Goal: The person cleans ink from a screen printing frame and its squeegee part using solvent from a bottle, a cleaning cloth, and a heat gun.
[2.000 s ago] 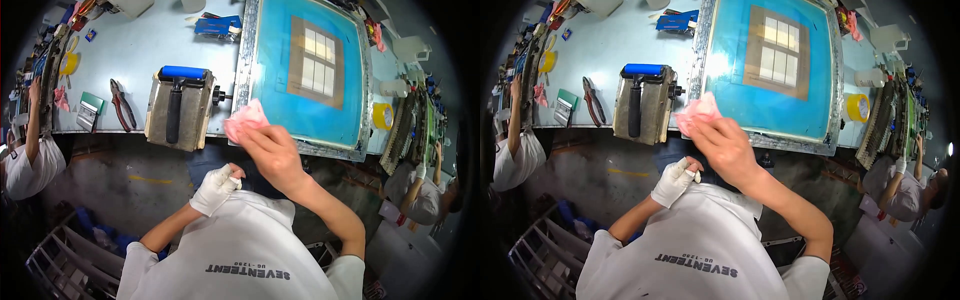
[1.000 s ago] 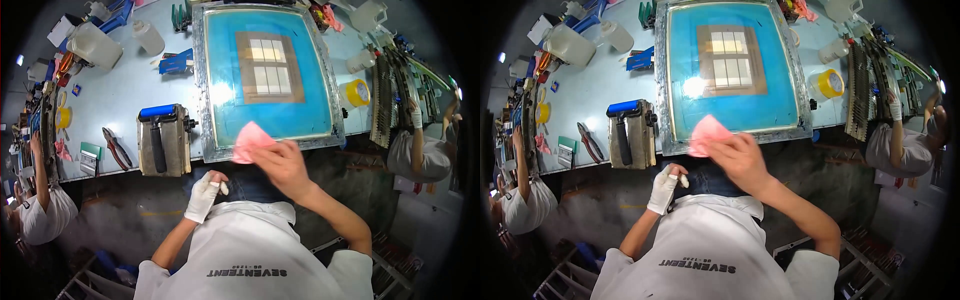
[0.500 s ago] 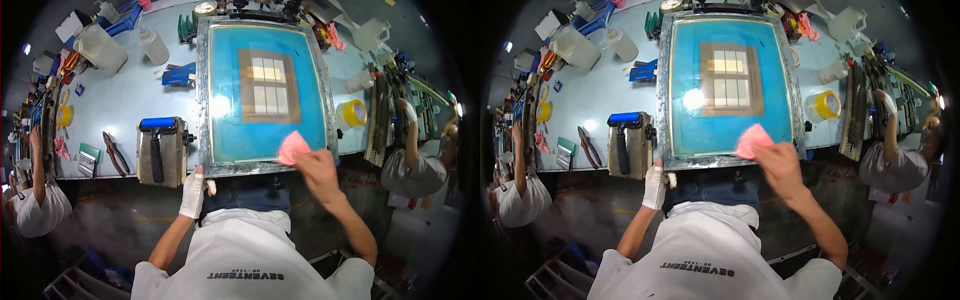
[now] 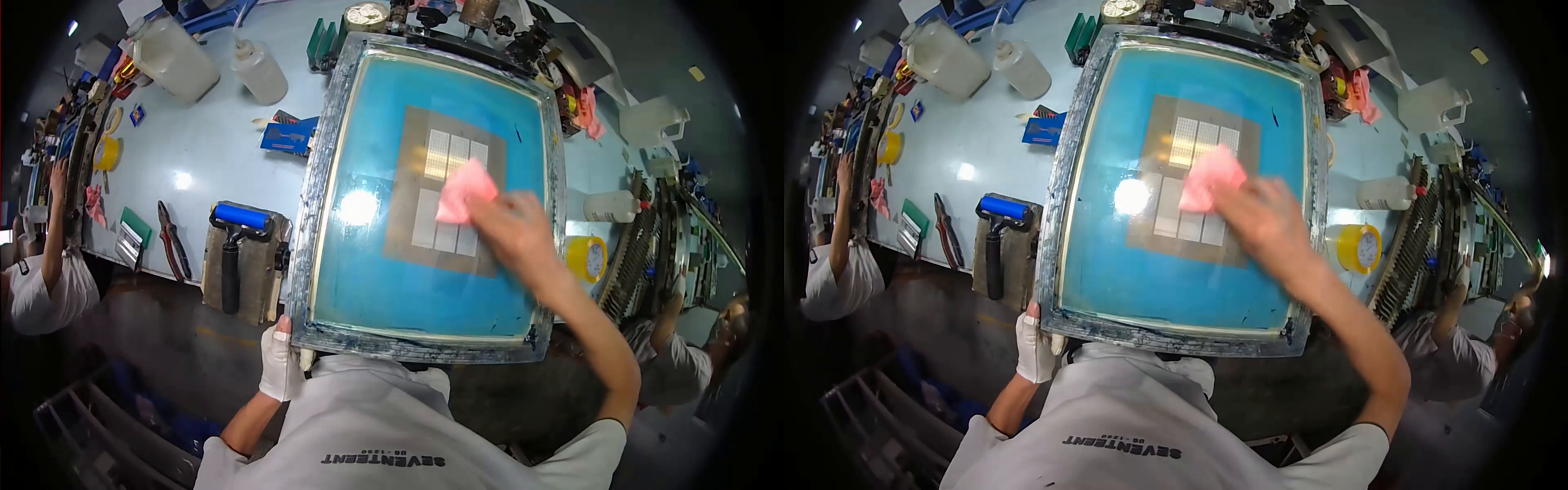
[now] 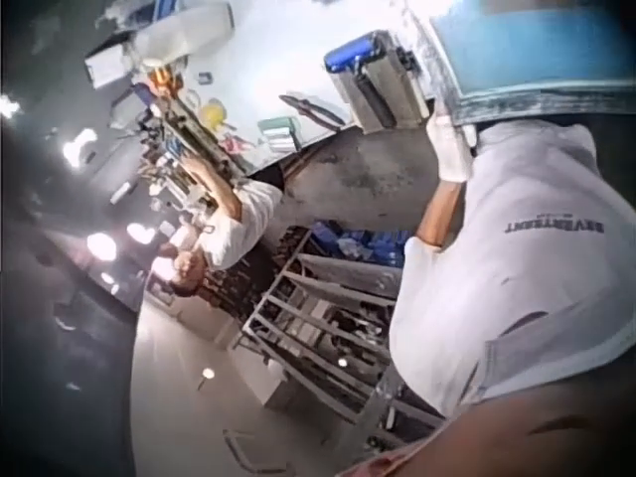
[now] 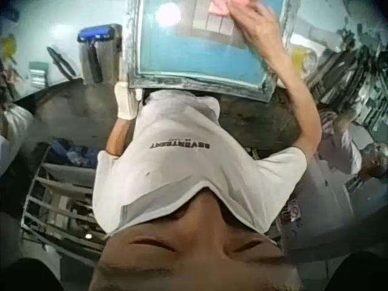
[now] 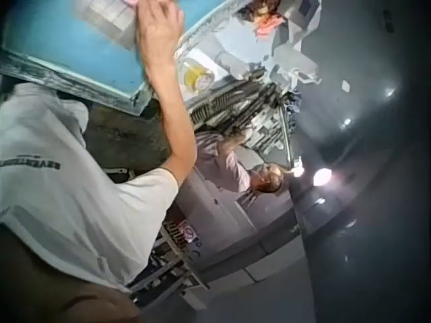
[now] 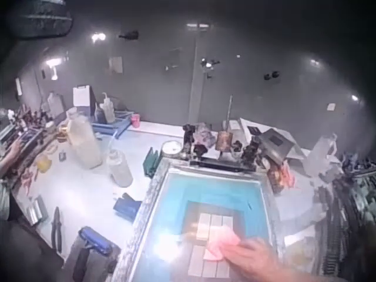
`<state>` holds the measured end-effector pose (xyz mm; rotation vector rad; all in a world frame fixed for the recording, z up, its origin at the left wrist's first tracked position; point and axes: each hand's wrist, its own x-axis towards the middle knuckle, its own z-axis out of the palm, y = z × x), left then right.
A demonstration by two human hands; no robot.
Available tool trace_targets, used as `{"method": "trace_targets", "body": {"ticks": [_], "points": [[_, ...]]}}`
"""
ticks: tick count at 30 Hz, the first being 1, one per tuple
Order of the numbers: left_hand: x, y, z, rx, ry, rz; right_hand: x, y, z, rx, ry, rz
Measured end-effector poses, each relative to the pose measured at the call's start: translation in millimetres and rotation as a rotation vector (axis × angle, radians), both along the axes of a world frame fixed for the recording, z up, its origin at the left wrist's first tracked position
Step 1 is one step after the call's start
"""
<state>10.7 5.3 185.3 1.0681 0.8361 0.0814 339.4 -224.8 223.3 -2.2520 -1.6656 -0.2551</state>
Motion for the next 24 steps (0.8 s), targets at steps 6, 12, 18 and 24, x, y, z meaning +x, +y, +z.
{"method": "trace_targets", "body": {"ticks": [6,12,18,24], "points": [[1.2,-4.4,10.4,0.002,0.097,0.097,-48.0,14.0,-20.2,0.138,0.448,0.201],[-6.2,0.1,8.2,0.018,0.113,0.021,41.0,54.3,-19.3,-0.018,0.184,0.107],[-1.0,0.9,-2.9,0.066,0.123,-0.001,6.3,62.1,-40.0,0.086,0.086,0.327],[-1.9,2.2,6.8,0.100,0.099,-0.012,33.8,76.1,-19.0,0.045,0.152,0.142]]}}
